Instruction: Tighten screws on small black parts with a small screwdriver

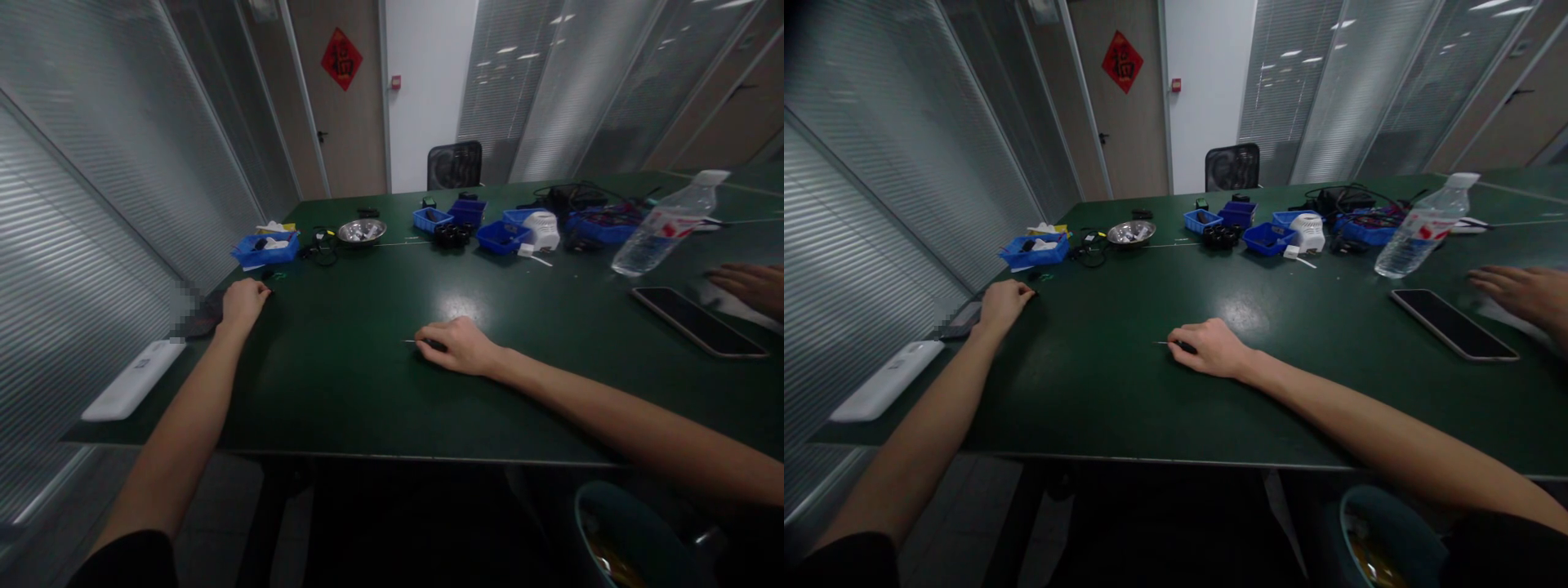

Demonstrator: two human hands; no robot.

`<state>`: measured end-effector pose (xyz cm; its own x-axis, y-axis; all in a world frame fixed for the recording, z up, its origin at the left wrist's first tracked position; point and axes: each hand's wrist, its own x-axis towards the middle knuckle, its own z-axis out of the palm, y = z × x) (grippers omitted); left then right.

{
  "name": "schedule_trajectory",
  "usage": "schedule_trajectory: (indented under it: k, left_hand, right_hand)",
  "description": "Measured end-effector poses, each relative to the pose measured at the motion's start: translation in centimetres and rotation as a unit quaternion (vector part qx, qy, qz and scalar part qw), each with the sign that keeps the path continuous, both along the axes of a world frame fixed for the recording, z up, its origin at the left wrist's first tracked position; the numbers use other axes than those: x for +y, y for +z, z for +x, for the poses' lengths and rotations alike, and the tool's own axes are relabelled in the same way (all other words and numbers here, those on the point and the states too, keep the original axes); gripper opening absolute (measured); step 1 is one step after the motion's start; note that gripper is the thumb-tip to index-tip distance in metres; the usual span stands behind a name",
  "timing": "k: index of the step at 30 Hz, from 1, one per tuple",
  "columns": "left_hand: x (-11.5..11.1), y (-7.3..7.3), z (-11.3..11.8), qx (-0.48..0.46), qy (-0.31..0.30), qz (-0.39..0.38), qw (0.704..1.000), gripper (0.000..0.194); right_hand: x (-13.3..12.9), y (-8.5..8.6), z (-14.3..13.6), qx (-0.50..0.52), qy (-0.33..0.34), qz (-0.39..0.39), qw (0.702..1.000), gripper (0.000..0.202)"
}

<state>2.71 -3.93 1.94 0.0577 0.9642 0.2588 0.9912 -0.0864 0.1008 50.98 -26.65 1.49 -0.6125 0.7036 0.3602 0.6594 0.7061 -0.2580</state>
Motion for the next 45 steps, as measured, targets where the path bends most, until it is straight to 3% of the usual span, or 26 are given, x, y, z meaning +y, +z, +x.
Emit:
schedule_trajectory:
  k: [5,15,26,45]
  left_hand:
    - [-0.13,0.25,0.37,0.068,0.008,0.020,0.997,0.027]
    - [0.40,-0.33,0.24,0.068,0.013,0.027,0.997,0.025]
    - [0.23,0.00,0.45,0.058,0.029,0.014,0.998,0.023]
    - [0.32,0.03,0.58,0.066,-0.007,0.018,0.998,0.022]
  right_hand:
    - [0.09,-0.13,0.00,-0.008,-0.005,0.001,1.000,0.030]
    - [0.09,-0.19,0.01,-0.009,-0.005,-0.001,1.000,0.028]
    - [0.09,-0.15,-0.02,-0.010,-0.003,0.001,1.000,0.028]
    - [0.01,-0.18,-0.05,-0.017,-0.003,-0.005,1.000,0.029]
